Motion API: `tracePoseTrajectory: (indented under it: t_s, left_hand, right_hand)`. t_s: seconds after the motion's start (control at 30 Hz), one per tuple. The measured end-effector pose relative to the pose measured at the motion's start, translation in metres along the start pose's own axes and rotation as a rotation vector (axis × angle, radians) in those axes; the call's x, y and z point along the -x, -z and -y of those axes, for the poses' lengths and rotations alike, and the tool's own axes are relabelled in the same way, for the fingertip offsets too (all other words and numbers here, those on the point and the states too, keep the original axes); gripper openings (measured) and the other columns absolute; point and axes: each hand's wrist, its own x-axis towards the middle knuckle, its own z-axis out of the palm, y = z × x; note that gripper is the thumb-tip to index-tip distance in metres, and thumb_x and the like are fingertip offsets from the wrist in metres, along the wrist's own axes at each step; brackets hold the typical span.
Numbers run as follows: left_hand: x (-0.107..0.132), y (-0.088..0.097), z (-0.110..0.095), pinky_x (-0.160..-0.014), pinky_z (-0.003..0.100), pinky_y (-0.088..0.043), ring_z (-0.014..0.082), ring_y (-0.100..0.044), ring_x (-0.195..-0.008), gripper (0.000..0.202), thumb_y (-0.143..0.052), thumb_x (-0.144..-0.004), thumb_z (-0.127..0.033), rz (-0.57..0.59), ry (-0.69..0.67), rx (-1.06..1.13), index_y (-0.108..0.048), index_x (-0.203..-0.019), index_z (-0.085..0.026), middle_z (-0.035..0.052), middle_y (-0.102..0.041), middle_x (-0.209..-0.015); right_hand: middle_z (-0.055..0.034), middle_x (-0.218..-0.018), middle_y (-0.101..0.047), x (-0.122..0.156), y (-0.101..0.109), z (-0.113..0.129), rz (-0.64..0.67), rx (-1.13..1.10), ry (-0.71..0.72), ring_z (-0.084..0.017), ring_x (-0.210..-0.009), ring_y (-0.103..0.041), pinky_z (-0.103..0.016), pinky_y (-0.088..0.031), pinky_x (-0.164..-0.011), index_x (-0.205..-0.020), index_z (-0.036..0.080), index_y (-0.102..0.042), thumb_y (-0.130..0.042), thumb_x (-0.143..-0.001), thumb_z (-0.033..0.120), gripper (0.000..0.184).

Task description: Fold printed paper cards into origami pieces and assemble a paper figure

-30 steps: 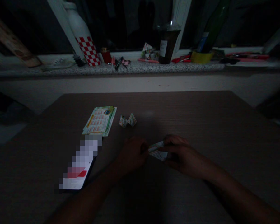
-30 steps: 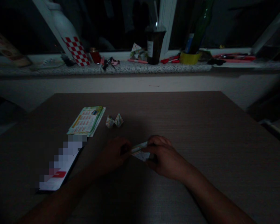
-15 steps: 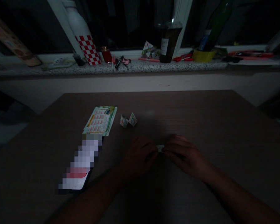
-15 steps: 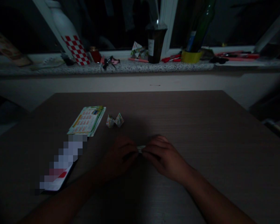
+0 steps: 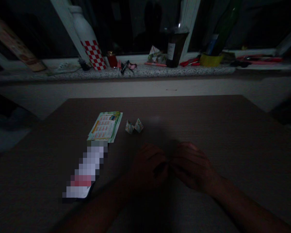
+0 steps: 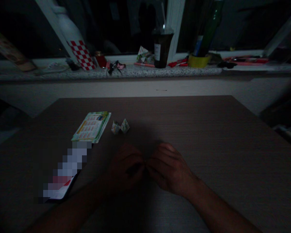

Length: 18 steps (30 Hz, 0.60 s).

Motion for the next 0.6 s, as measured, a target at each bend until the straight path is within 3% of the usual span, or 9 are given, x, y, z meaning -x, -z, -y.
tracePoseTrajectory:
  t_s: [0.07,0.23,0.6]
  left_hand:
    - [-0.001,-0.002,0.001,-0.072,0.033,-0.044,0.0165,-0.056,-0.076,0.002,-0.058,-0.077,-0.016,-0.049,-0.067,-0.005,-0.058,-0.077,-0.018,0.0034,-0.064,-0.077]
    - [-0.005,-0.003,0.0,-0.069,0.031,-0.043,0.0145,-0.055,-0.071,0.006,-0.054,-0.076,-0.012,-0.035,-0.119,-0.002,-0.055,-0.076,-0.018,0.0015,-0.063,-0.074]
    - [-0.007,0.005,0.0,-0.071,0.031,-0.045,0.0162,-0.056,-0.076,0.007,-0.054,-0.075,-0.012,0.008,-0.03,0.023,-0.053,-0.078,-0.019,0.003,-0.062,-0.077]
  right_hand:
    - [-0.0047,-0.08,-0.068,0.0,-0.001,0.001,-0.022,0.008,0.027,-0.018,-0.075,-0.063,-0.041,-0.048,-0.084,-0.095,0.017,-0.064,-0.06,-0.082,0.01,0.015]
    - [-0.0058,-0.078,-0.067,0.001,-0.003,0.003,-0.107,-0.021,0.085,-0.018,-0.073,-0.063,-0.042,-0.05,-0.082,-0.092,0.015,-0.063,-0.062,-0.078,0.007,0.016]
    - [-0.0066,-0.072,-0.065,-0.006,0.001,0.013,-0.263,-0.162,-0.003,-0.02,-0.069,-0.061,-0.041,-0.051,-0.069,-0.091,0.015,-0.062,-0.064,-0.072,0.001,0.023]
